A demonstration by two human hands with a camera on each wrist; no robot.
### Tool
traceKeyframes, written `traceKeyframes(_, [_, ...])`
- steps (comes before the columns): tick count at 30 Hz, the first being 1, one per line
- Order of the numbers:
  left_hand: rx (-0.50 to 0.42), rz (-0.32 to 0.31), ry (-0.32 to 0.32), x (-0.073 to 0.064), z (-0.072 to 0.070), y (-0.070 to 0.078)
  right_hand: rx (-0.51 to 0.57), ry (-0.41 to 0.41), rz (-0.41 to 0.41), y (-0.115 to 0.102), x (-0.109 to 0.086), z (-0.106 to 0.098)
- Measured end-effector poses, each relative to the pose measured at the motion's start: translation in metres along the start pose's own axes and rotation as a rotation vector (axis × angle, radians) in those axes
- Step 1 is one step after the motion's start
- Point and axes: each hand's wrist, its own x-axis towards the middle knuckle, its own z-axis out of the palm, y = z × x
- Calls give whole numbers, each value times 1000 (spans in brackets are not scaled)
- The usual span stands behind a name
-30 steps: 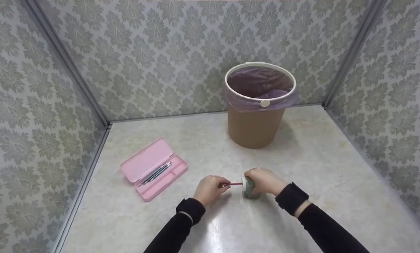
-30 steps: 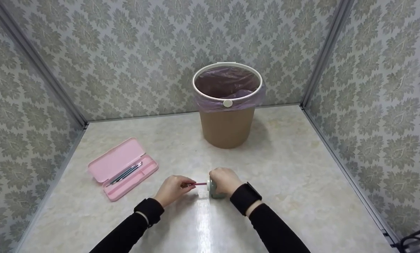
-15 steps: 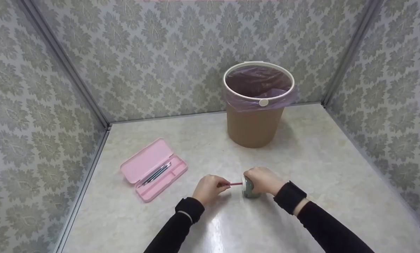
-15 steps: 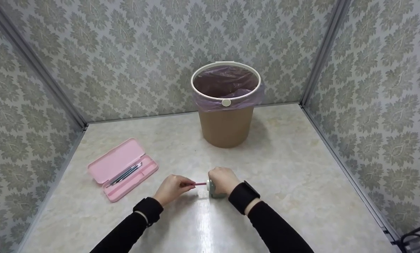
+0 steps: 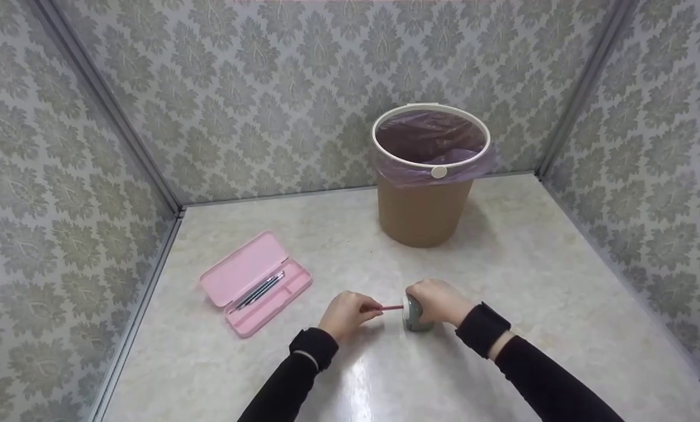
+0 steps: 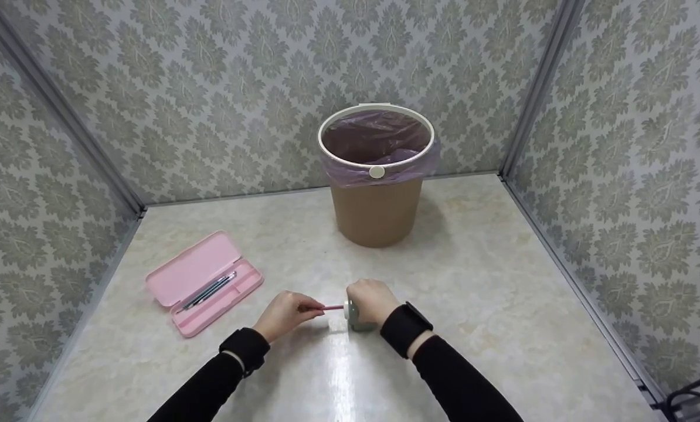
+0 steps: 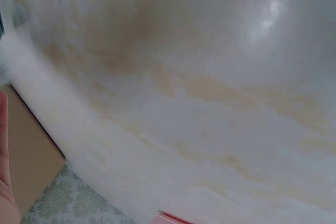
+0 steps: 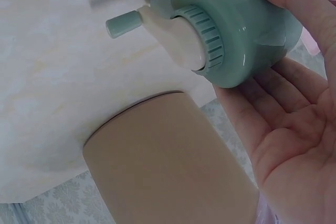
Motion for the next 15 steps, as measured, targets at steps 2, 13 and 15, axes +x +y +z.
traceKeyframes(2, [6,-1,-2,-1,-1,-1,2,2,-4,0,0,0])
traceKeyframes(13, [-14,-11,7,-4,-2,-5,-19,8,-29,-1,0,0])
traceKeyframes(15, [-23,-20,-2,-4,-2,-6,-16,2,-24,-1,0,0])
